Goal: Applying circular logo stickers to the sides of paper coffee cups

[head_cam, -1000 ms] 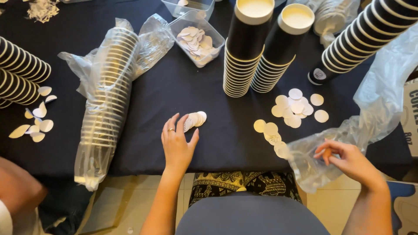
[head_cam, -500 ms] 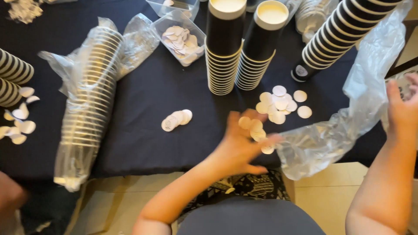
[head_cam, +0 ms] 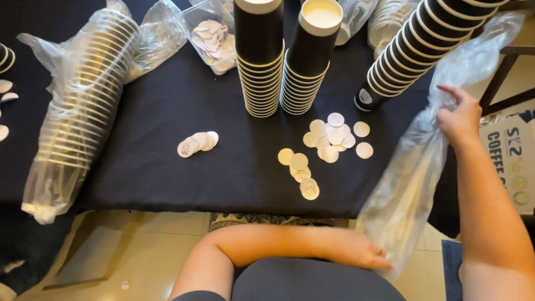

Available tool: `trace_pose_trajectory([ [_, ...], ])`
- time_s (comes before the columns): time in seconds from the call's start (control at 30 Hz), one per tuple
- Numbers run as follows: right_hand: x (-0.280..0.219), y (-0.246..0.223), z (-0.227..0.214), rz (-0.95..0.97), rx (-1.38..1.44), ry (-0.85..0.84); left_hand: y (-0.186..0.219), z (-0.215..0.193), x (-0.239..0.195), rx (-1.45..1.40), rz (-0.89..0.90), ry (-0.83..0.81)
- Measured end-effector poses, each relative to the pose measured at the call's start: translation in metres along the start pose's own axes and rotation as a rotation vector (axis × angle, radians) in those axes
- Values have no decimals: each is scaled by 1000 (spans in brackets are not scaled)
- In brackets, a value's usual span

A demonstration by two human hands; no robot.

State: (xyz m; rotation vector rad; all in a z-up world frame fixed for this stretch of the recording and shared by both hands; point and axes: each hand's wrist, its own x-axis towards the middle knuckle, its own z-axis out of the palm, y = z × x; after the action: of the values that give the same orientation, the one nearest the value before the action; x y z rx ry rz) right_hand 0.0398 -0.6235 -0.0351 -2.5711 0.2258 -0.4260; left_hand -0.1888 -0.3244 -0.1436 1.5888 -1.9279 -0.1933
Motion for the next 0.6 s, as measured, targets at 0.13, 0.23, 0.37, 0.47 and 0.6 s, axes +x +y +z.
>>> trace_pose_trajectory([
  [0.13, 12, -30, 5, -231, 119, -38, 12, -18, 5, -289, -86, -117],
  [0.23, 29, -18, 25, -343, 157, -17, 11, -13, 9, -456, -65, -113],
  [0.37, 36, 1, 47, -315, 236, -175, 7, -26, 11, -456, -124, -148],
  [0.47, 40, 0, 55, -237, 223, -154, 3, -65, 15, -359, -108, -77],
  [0.6, 47, -8, 54, -186, 301, -43, 10, -133, 32, -286, -189, 171],
])
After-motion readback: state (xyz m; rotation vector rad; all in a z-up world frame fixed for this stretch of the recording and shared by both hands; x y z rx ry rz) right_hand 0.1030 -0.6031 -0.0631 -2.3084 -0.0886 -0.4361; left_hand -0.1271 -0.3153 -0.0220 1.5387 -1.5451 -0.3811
